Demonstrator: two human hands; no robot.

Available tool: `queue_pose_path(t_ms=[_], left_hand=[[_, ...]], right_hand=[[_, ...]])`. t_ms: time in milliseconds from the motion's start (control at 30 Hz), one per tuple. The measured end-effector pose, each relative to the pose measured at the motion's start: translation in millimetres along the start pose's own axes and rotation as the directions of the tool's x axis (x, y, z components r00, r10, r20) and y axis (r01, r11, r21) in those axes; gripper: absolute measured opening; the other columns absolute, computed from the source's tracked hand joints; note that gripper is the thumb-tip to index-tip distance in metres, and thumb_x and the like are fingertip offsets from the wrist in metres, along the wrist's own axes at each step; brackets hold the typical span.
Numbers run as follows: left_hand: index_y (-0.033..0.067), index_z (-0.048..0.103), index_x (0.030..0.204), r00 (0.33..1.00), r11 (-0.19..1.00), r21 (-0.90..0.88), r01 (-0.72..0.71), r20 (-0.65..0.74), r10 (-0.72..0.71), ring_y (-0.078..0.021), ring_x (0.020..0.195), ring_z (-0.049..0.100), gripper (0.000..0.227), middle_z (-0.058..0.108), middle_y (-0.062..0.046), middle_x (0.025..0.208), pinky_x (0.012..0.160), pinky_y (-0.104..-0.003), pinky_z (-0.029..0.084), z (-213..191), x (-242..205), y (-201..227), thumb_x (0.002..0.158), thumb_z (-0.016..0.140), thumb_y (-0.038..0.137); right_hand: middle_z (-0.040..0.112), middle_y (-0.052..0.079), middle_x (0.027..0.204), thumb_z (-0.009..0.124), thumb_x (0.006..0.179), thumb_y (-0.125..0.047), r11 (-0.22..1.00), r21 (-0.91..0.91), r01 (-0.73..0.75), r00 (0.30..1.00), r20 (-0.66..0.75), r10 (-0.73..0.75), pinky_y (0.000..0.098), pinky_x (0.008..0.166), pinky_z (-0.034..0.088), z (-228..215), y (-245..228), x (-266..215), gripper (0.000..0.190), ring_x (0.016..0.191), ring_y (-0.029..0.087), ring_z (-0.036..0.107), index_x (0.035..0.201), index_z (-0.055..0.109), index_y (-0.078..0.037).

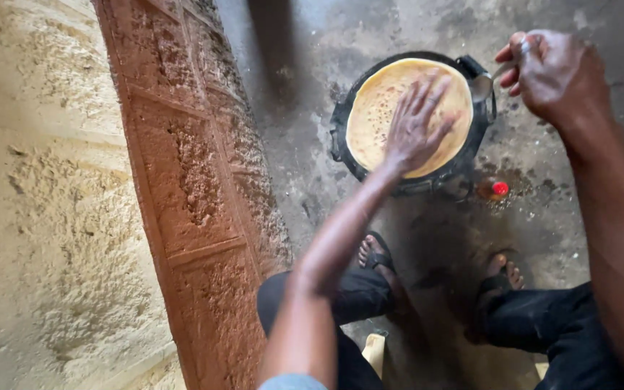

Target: Cooking flatbreads on a griddle by flipping them and applying oil.

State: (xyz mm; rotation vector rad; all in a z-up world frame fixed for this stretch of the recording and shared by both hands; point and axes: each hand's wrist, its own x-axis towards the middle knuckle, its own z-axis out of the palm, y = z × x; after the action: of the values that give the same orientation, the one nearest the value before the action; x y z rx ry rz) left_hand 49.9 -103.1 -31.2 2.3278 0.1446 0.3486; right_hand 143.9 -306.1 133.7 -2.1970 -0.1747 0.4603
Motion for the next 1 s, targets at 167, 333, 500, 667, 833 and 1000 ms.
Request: queue_pose_path(t_ms=[167,333,500,667,833,1000], left_hand=[[0.0280,0.013,0.175,0.841,0.842,0.315,-0.437,0.476,0.258,-0.0206,0.174,0.008,0.075,0.009,0.000,0.184,0.145,-0.048,0.007,-33.4,9.3,-21.2,0.115,0.033,0.068],[0.0236,0.030,0.170,0.973,0.941,0.257,0.220,-0.127,-0.193,-0.0280,0.171,0.019,0.081,0.023,-0.001,0.182,0.137,-0.052,0.016,15.9,24.0,2.4,0.104,0.034,0.069],[0.0092,0.033,0.166,0.661,0.711,-0.269,0.650,-0.262,-0.703,-0.0415,0.163,0.021,0.090,0.027,-0.016,0.177,0.129,-0.055,0.014,11.7,15.1,29.4,0.096,0.037,0.065],[0.0062,0.038,0.164,0.823,0.727,-0.448,0.520,0.035,-0.567,-0.0282,0.152,0.048,0.083,0.050,-0.020,0.163,0.125,-0.038,0.035,-32.3,15.3,-17.4,0.098,0.049,0.056],[0.0117,0.057,0.147,0.699,0.366,-0.668,0.647,0.328,-0.636,-0.0228,0.125,0.069,0.071,0.072,-0.014,0.140,0.090,-0.037,0.050,-107.3,1.3,-12.1,0.099,0.049,0.063],[0.0191,0.066,0.146,0.562,-0.013,-0.773,0.635,0.474,-0.678,-0.0240,0.124,0.070,0.078,0.072,-0.008,0.138,0.099,-0.052,0.059,-98.0,-19.8,-78.5,0.097,0.046,0.076]], right_hand=[[0.074,0.001,0.083,0.047,0.133,-0.030,0.999,-0.037,0.012,1.000,-0.008,-0.013,0.0351,0.068,0.053,-7.5,-8.5,-9.0,0.041,0.074,0.013,0.071,0.111,0.077,-0.015],[0.073,0.009,0.090,0.044,0.134,-0.025,0.997,0.079,-0.013,0.999,0.050,0.009,0.0347,0.064,0.052,-0.4,1.2,-1.5,0.039,0.076,0.018,0.069,0.116,0.075,-0.008],[0.071,0.009,0.095,0.042,0.135,-0.033,0.901,0.433,-0.035,0.970,0.232,-0.074,0.0256,0.060,0.048,24.4,105.3,44.1,0.039,0.072,0.016,0.065,0.122,0.069,-0.009],[0.070,0.009,0.090,0.030,0.137,-0.043,0.881,0.460,-0.114,0.989,0.137,0.057,0.0311,0.055,0.052,42.8,133.7,67.7,0.053,0.064,0.019,0.065,0.123,0.070,-0.012],[0.074,0.005,0.087,0.045,0.124,-0.018,0.974,0.192,0.124,0.991,-0.077,-0.111,0.0297,0.061,0.054,56.5,-28.5,-29.1,0.035,0.071,0.014,0.069,0.117,0.078,-0.012],[0.074,0.007,0.095,0.043,0.134,-0.021,0.931,0.298,0.210,0.977,-0.101,-0.188,0.0280,0.074,0.061,59.5,-33.7,-30.7,0.034,0.084,0.013,0.073,0.126,0.074,-0.010]])
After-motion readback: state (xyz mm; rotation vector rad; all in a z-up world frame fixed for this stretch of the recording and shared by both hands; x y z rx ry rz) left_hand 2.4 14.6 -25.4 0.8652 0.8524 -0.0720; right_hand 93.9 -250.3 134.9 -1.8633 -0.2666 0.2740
